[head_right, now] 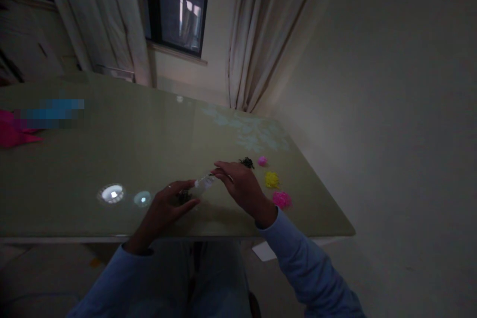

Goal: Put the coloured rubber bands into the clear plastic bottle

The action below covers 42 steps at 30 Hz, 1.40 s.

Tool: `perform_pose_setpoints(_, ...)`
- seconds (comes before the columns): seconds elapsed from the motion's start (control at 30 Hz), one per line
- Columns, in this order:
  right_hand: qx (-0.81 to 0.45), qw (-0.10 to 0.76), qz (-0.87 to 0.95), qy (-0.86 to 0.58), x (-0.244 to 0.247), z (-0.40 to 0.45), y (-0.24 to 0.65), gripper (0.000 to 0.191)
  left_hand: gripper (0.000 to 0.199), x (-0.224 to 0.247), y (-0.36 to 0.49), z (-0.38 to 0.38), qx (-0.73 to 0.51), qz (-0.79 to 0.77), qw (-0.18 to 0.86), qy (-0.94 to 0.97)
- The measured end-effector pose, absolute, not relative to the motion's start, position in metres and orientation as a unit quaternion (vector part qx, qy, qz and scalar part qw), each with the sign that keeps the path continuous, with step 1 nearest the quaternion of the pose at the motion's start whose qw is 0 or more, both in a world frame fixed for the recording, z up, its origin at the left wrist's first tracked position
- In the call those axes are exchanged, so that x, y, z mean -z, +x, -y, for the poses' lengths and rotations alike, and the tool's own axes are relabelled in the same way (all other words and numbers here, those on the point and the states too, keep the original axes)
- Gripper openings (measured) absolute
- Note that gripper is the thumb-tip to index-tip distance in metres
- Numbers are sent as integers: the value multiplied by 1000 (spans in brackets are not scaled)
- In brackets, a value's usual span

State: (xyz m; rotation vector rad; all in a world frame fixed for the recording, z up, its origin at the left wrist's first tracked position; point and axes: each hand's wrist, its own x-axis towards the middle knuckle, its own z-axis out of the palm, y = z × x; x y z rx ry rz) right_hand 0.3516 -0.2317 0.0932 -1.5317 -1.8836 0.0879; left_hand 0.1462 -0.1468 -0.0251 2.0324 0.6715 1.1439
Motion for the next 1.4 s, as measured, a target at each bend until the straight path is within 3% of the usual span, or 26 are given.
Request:
perform_pose_setpoints(0.23, -34, 340, 752, -563, -95, 229, 352, 27, 41, 24, 146, 146, -439, -249, 375, 778)
perform_pose_setpoints(0.57, -109, 421, 686, -583, -97, 235, 351, 27, 42, 20, 145, 147, -429, -253, 394, 772)
perform_pose_setpoints(0.73, -244, 510, 570, -596, -64, 247, 337, 49, 45, 15, 144, 151, -423, -282, 425, 749)
perform_pose_setpoints(0.83, -324, 519, 533, -585, -37, 248, 318, 57, 50, 13, 144, 152, -406, -287, 449, 742)
perform_pose_setpoints(1.1, -335, 597, 448, -575, -16, 247, 310, 36, 72, 12, 148, 129, -380, -301, 504, 715)
perform_pose_setpoints(1.27, -313, 622, 435, -572, -11, 259, 328, 38, 63, -4, 156, 114, -363, -291, 561, 685)
perform_pose_setpoints(1.4, -317, 670, 400, -539, 0, 268, 334, 41, 57, -24, 184, 99, -334, -326, 531, 707)
